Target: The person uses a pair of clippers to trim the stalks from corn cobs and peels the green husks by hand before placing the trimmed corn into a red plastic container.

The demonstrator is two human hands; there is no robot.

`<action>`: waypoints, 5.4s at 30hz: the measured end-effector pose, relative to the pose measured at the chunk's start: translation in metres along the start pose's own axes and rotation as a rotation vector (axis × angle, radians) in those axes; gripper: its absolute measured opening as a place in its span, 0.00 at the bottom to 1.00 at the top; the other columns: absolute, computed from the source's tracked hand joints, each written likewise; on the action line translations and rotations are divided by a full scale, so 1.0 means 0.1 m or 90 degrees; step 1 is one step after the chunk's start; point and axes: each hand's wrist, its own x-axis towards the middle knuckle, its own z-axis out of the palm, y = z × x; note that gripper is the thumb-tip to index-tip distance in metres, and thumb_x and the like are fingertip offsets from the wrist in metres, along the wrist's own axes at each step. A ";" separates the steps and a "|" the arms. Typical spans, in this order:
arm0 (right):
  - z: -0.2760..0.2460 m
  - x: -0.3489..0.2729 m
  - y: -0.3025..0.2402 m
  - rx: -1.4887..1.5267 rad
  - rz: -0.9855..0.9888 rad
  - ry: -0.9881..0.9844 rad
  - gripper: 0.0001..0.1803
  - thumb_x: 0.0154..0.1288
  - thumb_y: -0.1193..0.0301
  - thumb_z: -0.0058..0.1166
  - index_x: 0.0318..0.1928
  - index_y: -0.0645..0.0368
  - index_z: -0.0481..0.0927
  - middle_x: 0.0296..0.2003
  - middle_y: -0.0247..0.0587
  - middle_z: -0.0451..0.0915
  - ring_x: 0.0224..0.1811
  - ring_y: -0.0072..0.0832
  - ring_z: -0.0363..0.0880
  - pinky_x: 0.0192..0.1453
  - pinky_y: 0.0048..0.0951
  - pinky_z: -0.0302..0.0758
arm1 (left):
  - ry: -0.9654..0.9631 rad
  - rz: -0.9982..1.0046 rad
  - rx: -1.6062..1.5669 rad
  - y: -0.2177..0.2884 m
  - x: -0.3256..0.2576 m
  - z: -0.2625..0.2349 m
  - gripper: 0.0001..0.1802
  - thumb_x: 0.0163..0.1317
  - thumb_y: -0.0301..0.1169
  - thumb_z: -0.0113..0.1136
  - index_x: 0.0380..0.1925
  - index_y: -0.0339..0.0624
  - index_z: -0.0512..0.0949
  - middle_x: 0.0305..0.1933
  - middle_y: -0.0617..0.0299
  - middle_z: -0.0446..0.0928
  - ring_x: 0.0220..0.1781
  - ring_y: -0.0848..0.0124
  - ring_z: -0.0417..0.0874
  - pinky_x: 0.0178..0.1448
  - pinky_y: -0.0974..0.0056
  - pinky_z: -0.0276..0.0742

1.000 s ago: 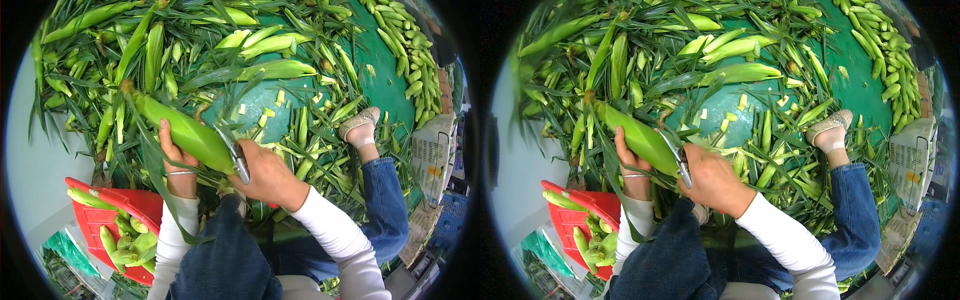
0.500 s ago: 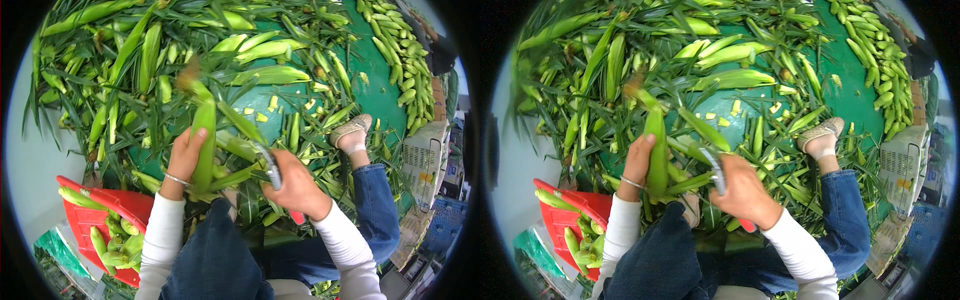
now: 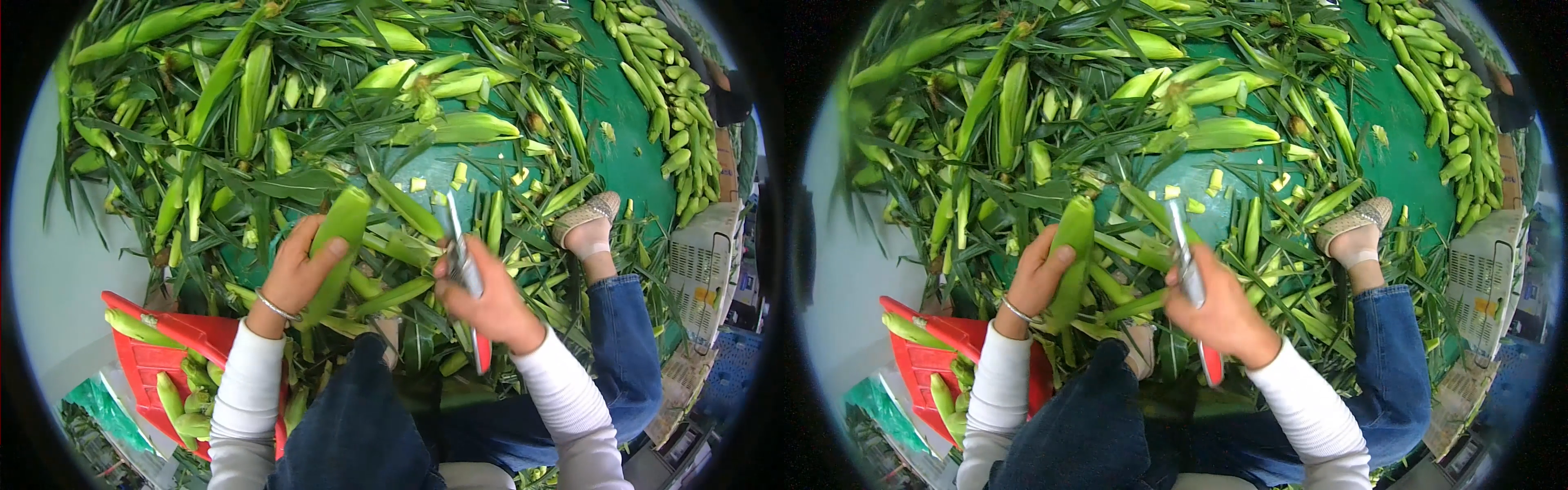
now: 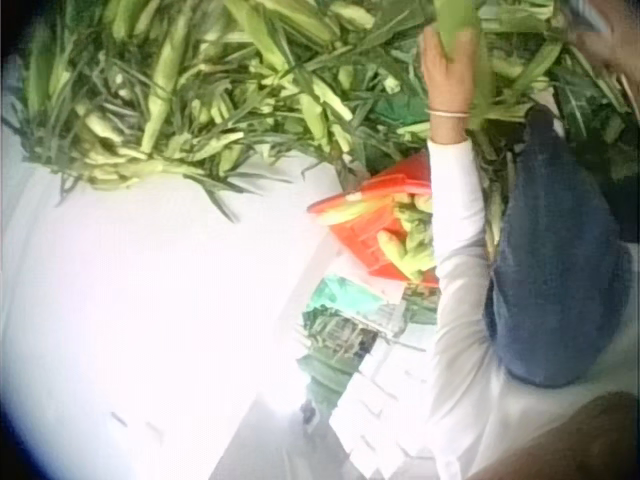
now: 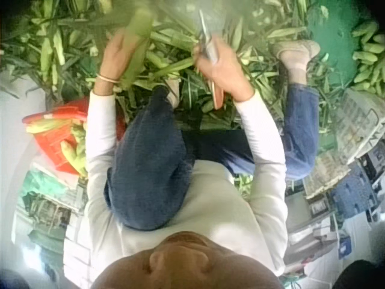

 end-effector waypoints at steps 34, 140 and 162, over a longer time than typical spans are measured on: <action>0.28 0.12 1.09 -0.720 0.015 -0.304 0.29 0.45 0.66 0.60 0.49 0.64 0.69 0.51 0.52 0.70 0.59 0.49 0.63 0.55 0.52 0.67 | 0.497 -0.209 0.517 -1.32 1.69 -0.88 0.29 0.48 0.31 0.62 0.52 0.34 0.67 0.48 0.44 0.69 0.52 0.44 0.72 0.54 0.49 0.71; -0.29 -0.22 -0.49 -0.384 -0.242 -0.053 0.35 0.41 0.78 0.52 0.57 0.71 0.64 0.44 0.62 0.72 0.48 0.56 0.72 0.55 0.43 0.70 | -0.072 0.027 -0.277 0.68 0.21 0.24 0.12 0.64 0.35 0.57 0.39 0.37 0.73 0.32 0.63 0.75 0.35 0.78 0.72 0.41 0.70 0.71; 0.52 -0.06 -0.09 -0.359 -0.258 0.085 0.27 0.45 0.73 0.57 0.48 0.67 0.68 0.33 0.56 0.76 0.34 0.50 0.79 0.35 0.43 0.76 | 0.232 -0.228 -0.556 0.36 0.16 0.46 0.20 0.69 0.46 0.45 0.46 0.41 0.71 0.40 0.62 0.75 0.38 0.74 0.76 0.43 0.68 0.74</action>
